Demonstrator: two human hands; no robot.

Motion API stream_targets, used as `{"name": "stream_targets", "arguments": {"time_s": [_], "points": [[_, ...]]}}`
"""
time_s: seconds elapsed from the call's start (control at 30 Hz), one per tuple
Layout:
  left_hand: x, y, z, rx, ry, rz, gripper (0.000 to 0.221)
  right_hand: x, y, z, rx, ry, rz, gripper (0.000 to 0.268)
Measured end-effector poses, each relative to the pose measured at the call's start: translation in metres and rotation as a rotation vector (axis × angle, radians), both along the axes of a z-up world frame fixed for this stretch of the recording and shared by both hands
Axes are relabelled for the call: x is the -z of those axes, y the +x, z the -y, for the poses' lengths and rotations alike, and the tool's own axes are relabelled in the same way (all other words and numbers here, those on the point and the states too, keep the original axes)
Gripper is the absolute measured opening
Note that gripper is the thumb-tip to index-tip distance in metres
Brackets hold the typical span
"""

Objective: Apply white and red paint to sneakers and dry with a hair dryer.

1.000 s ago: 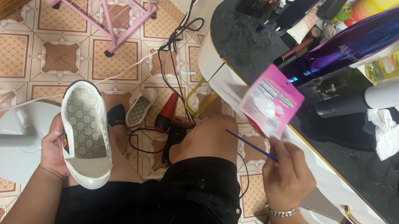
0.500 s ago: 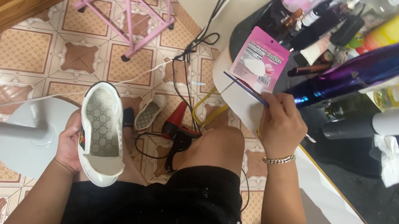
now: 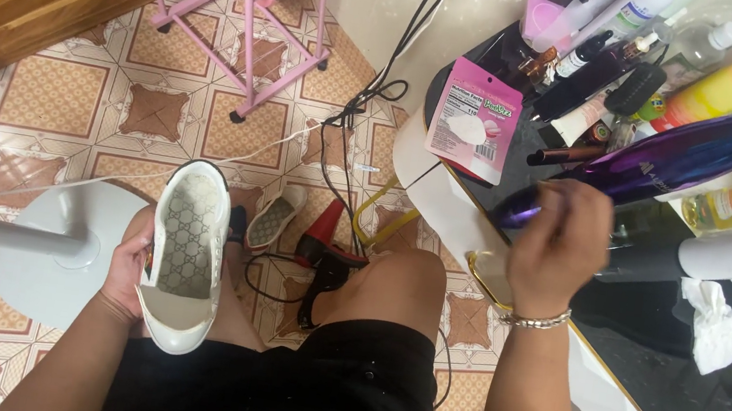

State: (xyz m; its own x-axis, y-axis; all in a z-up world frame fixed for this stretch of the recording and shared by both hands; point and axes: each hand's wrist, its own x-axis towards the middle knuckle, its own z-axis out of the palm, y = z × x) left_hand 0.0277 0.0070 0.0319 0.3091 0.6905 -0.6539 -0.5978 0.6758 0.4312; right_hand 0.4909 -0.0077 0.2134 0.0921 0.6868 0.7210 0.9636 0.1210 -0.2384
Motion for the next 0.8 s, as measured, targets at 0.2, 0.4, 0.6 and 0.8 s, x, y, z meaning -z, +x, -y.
{"name": "stream_targets", "arguments": {"time_s": [0.2,0.4,0.6,0.8], "points": [[-0.013,0.012,0.006,0.013,-0.066,-0.079,0.066,0.006,0.019,-0.028,-0.150,0.421,-0.310,0.035],[0.018,0.006,0.025,-0.002,-0.100,-0.057,0.069,0.056,0.032,-0.065,-0.345,0.351,-0.934,0.025],[0.031,-0.001,0.056,-0.128,0.090,-0.141,0.065,0.065,0.026,-0.070,-0.406,0.267,-0.899,0.017],[0.004,0.023,0.086,-0.225,0.013,-0.099,0.061,0.063,0.025,-0.073,-0.338,0.201,-0.921,0.019]]}}
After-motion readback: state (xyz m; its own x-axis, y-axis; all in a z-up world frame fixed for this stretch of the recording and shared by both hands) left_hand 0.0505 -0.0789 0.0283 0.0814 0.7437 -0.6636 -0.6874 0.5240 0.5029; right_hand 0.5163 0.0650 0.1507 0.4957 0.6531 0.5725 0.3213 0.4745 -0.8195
